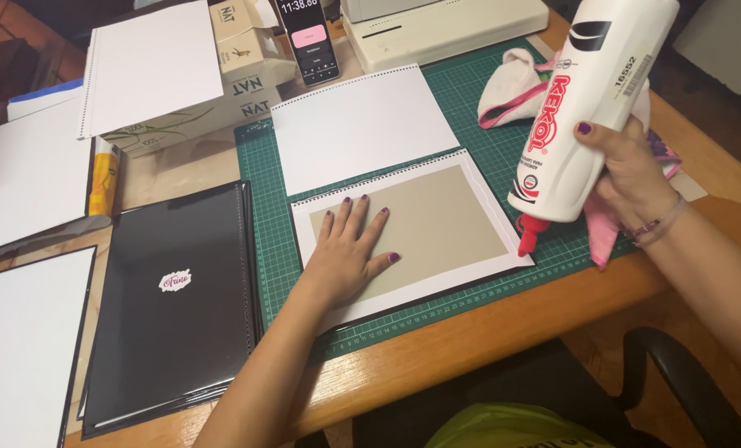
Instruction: The person cleans the surface of a white notebook cover with a sponge and a cloth on a green cutting mat. They then apply glue from a bottle along the edges of a beige insert sheet and place it onto the notebook cover.
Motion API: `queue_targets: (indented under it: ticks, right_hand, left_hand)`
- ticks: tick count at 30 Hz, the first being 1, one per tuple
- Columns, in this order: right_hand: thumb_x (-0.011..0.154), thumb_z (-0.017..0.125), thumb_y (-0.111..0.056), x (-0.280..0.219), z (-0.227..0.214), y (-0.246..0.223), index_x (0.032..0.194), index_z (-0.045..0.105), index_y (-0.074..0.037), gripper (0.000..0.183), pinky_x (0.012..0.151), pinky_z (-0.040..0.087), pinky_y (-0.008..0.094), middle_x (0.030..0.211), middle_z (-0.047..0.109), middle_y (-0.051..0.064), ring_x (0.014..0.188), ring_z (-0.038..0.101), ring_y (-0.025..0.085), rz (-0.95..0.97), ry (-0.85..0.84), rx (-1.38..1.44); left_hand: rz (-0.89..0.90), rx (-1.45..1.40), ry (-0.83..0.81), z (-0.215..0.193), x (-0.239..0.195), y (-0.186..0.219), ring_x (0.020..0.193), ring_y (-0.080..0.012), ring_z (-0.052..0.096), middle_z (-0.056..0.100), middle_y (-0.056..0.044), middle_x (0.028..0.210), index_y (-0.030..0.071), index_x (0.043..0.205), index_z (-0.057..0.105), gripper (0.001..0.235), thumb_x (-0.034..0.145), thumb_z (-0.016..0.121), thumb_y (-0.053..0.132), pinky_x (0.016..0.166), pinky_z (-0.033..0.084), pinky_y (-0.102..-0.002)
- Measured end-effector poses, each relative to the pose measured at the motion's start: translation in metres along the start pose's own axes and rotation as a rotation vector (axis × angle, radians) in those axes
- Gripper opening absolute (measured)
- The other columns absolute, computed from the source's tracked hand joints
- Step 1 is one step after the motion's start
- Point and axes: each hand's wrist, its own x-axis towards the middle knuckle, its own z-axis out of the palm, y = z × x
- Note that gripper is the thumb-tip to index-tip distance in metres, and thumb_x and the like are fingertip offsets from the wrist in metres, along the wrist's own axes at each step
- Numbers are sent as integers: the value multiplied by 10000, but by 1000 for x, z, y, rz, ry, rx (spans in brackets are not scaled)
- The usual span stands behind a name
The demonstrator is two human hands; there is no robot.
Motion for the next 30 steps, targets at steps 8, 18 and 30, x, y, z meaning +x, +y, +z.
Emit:
queue_targets:
  ticks: [8, 18, 30]
  right_hand:
    - [783, 771, -206, -1, 18, 1, 1393, 561, -105, 653, 1073, 608, 368, 1359, 676, 58, 1237, 679, 202, 32, -62, -13]
    - [795, 819, -210, -12, 77, 4, 1302, 602, -173, 553, 1003, 615, 448, 1206, 717, 38, 1102, 730, 236, 16, -44, -72]
    - [821, 802, -268, -27, 114, -7, 1328, 608, -176, 550, 1032, 625, 428, 1216, 730, 28, 1118, 733, 202, 29, -50, 49]
  left_hand:
    - [-14, -11, -29, -3, 1, 1, 1535, -452, 115, 161, -216, 1682, 192, 1620, 275, 770, 1010, 354, 655, 1216, 90, -614]
    - [-89, -38, -159, -33, -3, 16, 1576, -426, 131, 207, -204, 1690, 229, 1643, 271, 804, 1001, 259, 714, 1247, 121, -604]
    - [-84, -134, -87, -25, -2, 10, 1574, -431, 152, 234, -205, 1688, 211, 1628, 317, 739, 1025, 355, 636, 1254, 113, -610]
